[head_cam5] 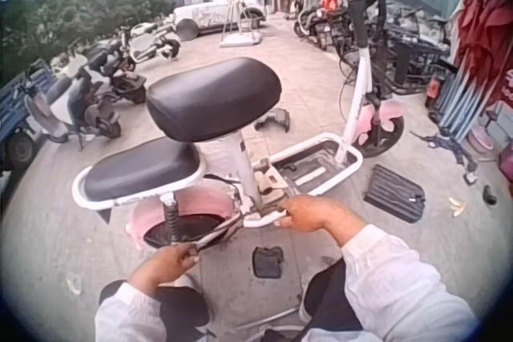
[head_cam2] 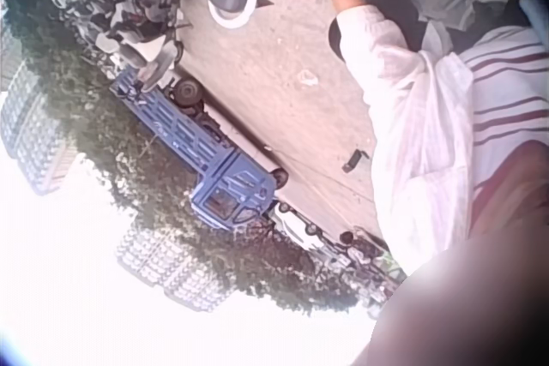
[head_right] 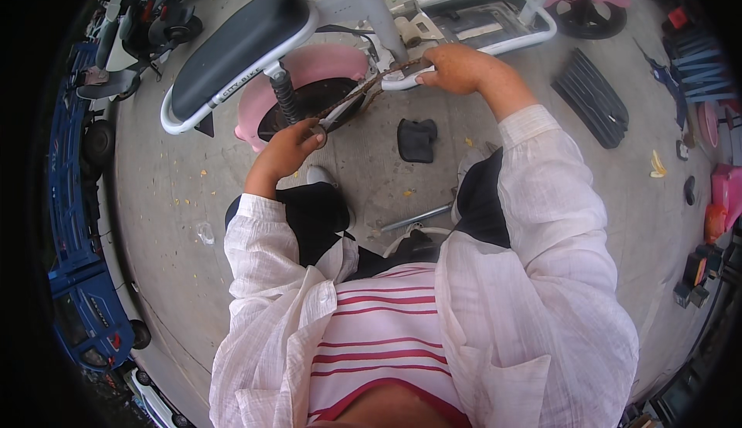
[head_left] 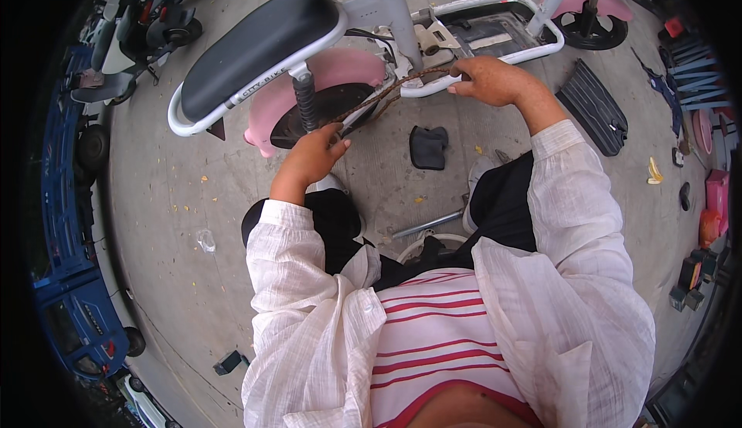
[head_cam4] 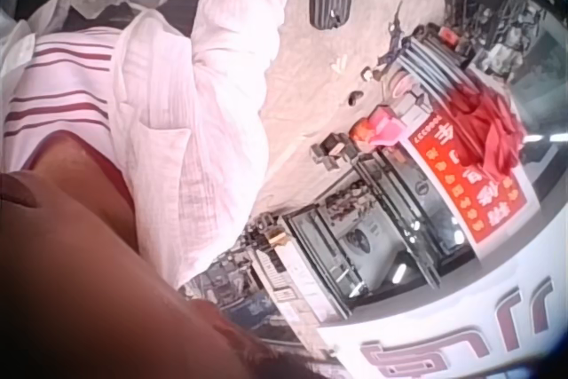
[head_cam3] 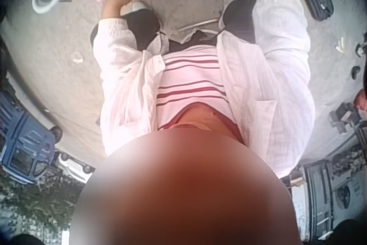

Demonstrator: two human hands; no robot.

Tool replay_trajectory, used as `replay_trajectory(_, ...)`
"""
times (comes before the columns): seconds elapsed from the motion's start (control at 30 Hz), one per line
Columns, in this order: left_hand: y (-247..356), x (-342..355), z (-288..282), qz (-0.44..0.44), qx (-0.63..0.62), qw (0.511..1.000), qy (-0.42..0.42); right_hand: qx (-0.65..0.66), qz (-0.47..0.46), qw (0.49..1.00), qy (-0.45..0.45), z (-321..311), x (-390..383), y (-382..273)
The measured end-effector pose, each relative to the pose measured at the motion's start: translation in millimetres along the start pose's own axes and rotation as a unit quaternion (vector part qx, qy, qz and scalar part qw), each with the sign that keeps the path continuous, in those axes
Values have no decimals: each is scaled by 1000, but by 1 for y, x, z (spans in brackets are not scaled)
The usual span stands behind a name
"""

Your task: The person uses pliers to cut a rusty chain on a bicycle, then removes the chain from the frame and places it on the ground.

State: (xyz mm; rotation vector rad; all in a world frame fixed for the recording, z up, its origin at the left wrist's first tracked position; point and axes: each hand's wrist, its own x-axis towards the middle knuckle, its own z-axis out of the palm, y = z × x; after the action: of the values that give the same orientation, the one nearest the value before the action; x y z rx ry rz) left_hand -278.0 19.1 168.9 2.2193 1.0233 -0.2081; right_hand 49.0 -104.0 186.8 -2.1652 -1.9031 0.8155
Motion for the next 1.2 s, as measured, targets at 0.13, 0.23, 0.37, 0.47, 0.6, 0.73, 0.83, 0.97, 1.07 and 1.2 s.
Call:
replay_trajectory(0.13, 1, 0, 0, 4, 3, 1000, 0, -3, 3, 1000, 4, 0, -1, -1)
replay_trajectory(0.23, 1, 0, 0, 6, 5, 1000, 0, -6, 3, 1000, 6, 0, -2, -1)
replay_trajectory(0.37, -1, -1, 0, 12, 12, 1000, 5, -8, 3, 1000, 1, -1, -2, -3)
replay_trajectory(0.47, -1, 0, 1, 9, 10, 1000, 4, -4, 3, 1000, 2, -2, -3, -2)
replay_trajectory(0.6, 0, -1, 0, 5, 11, 1000, 5, -8, 4, 1000, 1, 0, -1, -2)
replay_trajectory(0.73, -3, 0, 1, 7, 5, 1000, 7, -12, 2, 1000, 1, 1, 0, -1)
replay_trajectory(0.83, -3, 0, 1, 8, 0, 1000, 8, 0, -4, 1000, 13, 2, 0, 2)
replay_trajectory(0.97, -3, 0, 1, 10, 0, 1000, 8, 10, -4, 1000, 14, 3, 0, 1)
replay_trajectory(1.07, -3, 0, 2, 14, 4, 1000, 11, 9, -2, 1000, 19, 3, -1, 2)
replay_trajectory(1.2, -4, 0, 2, 12, 5, 1000, 11, -7, 0, 1000, 9, 2, -1, -1)
